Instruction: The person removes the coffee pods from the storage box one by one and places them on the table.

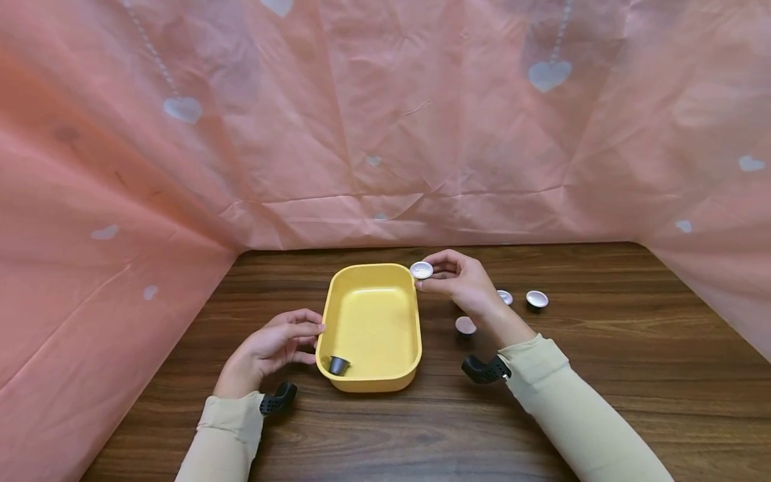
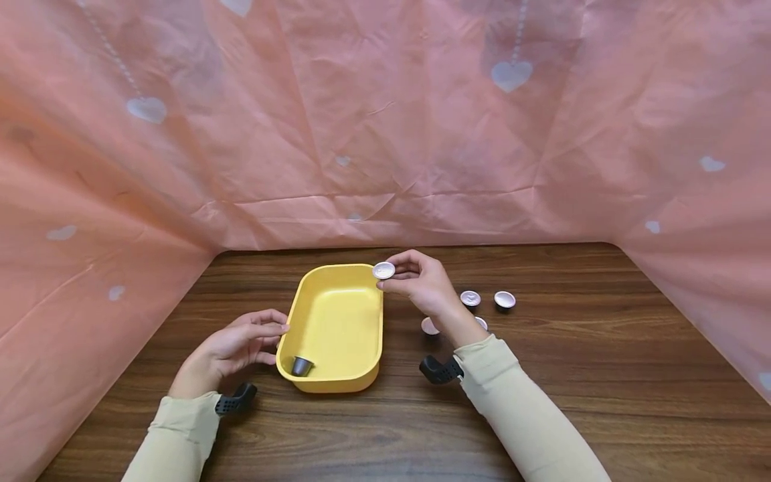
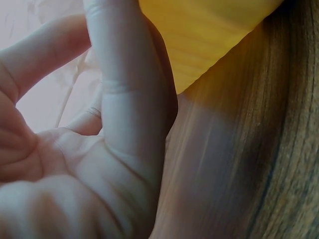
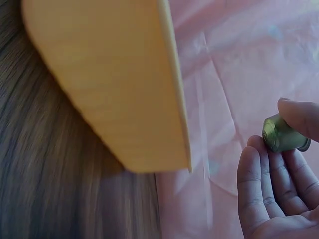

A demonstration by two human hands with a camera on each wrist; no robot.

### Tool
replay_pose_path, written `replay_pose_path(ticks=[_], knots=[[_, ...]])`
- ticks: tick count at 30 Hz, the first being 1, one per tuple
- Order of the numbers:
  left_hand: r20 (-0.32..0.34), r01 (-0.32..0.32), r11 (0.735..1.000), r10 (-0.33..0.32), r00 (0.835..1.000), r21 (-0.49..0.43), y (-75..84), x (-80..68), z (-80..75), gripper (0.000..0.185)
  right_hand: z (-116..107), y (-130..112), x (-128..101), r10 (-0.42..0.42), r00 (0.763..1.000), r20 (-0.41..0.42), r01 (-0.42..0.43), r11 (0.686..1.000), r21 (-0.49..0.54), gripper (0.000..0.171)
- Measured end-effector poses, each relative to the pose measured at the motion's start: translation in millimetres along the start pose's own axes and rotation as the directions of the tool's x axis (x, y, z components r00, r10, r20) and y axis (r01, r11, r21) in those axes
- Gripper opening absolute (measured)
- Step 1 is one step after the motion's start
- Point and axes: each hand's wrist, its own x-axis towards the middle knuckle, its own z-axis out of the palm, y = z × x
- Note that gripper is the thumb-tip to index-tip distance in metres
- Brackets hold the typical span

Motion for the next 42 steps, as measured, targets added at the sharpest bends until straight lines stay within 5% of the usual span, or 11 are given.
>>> replay_pose_path(ticks=[19, 27, 42], knots=[[-0.009, 0.002, 1.000, -0.002, 1.000, 0.011, 3.7, -9.6, -3.3, 0.006, -67.1, 8.5, -37.9, -0.034, 0.996, -0.083, 0.027, 0.996, -0.082, 0.038], [-0.024, 0.013, 1.000, -0.012, 1.000, 0.017, 5.3, -9.8, -2.6, 0.004, -102.3, 17.6, -53.8, -0.051, 0.991, -0.126, 0.046, 0.998, -0.039, 0.034], [0.007, 0.010, 1.000, -0.010, 1.000, -0.009, 5.9, -10.0, -5.2, 0.007, -143.7, 31.5, -77.3, -0.005, 0.977, -0.213, -0.032, 0.984, -0.173, 0.035]])
